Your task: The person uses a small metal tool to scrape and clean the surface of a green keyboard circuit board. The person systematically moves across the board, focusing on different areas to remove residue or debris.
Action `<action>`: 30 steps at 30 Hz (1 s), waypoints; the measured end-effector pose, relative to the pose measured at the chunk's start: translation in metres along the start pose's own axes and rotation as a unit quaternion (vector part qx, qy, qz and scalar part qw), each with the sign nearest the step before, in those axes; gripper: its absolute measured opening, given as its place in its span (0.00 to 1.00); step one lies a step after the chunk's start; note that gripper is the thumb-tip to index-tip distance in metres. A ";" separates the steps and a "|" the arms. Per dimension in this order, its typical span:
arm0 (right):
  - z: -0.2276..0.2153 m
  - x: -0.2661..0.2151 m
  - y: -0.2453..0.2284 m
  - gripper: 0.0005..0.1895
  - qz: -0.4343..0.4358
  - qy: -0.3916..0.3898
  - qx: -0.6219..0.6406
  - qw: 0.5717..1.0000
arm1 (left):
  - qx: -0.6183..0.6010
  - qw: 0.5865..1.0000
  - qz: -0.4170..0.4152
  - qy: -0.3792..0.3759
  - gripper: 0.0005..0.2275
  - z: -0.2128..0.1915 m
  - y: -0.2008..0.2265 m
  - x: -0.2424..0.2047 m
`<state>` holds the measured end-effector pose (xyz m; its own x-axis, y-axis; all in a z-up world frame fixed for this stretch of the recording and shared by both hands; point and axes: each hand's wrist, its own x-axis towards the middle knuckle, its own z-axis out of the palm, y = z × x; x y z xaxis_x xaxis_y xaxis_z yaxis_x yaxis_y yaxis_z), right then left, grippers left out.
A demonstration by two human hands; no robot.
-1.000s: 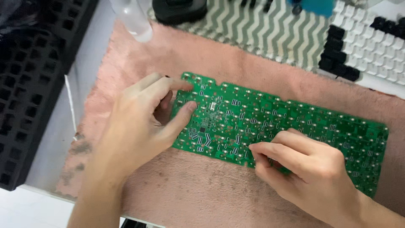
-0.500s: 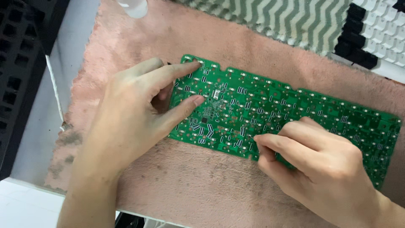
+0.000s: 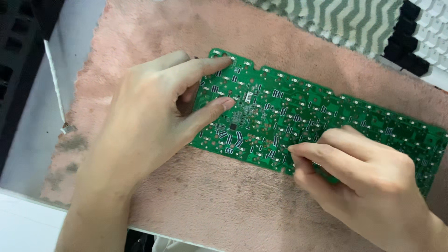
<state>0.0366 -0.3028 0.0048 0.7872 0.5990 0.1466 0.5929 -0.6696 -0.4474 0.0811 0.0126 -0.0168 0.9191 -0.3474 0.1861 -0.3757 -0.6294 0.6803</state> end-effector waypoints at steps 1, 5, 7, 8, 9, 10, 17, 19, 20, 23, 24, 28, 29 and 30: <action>0.001 0.000 -0.001 0.04 0.000 -0.002 -0.001 1.000 | -0.002 1.000 -0.001 0.000 0.18 0.000 0.000 0.000; 0.004 -0.002 -0.002 0.05 0.018 0.011 0.038 0.999 | 0.000 1.000 0.000 -0.004 0.18 0.002 -0.001 0.001; 0.005 -0.002 -0.002 0.04 0.017 0.016 0.034 0.999 | -0.001 1.000 0.002 -0.007 0.18 0.001 -0.001 0.000; 0.004 -0.001 -0.002 0.05 0.017 0.017 0.046 0.999 | 0.003 1.000 0.002 -0.008 0.18 0.000 0.000 0.000; 0.004 0.000 -0.003 0.06 0.018 0.019 0.056 0.998 | 0.005 1.000 0.004 -0.009 0.18 0.000 0.001 0.000; 0.004 0.000 -0.004 0.06 0.021 0.019 0.056 0.998 | 0.004 1.000 0.005 -0.011 0.18 0.001 0.001 0.000; 0.006 0.003 -0.003 0.05 0.001 0.038 0.075 0.996 | 0.020 1.000 -0.002 -0.020 0.20 0.001 0.002 0.000; 0.006 0.002 -0.003 0.04 -0.002 0.043 0.075 0.996 | 0.015 1.000 -0.002 -0.025 0.21 0.002 0.002 0.000; 0.006 0.002 -0.003 0.04 -0.001 0.044 0.087 0.995 | 0.026 0.999 -0.005 -0.024 0.21 0.002 0.002 -0.001; 0.007 0.000 -0.002 0.04 0.000 0.045 0.102 0.994 | 0.047 0.998 -0.015 -0.029 0.21 0.001 0.002 -0.002; 0.008 -0.001 -0.001 0.05 -0.001 0.045 0.105 0.993 | 0.056 0.998 -0.021 -0.031 0.22 0.001 0.002 -0.002; 0.008 -0.001 -0.001 0.04 -0.005 0.056 0.107 0.993 | 0.046 0.998 -0.016 -0.033 0.23 0.001 0.006 -0.002; 0.008 -0.002 0.000 0.04 -0.005 0.053 0.108 0.993 | 0.046 0.998 -0.017 -0.033 0.23 0.000 0.007 -0.002; 0.008 -0.002 0.001 0.05 -0.005 0.049 0.109 0.993 | 0.046 0.998 -0.018 -0.032 0.22 0.000 0.008 -0.002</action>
<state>0.0341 -0.3015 -0.0032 0.8004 0.5528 0.2318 0.5581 -0.5461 -0.6248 0.0761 0.0086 -0.0115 0.9236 -0.3656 0.1151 -0.3548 -0.7020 0.6175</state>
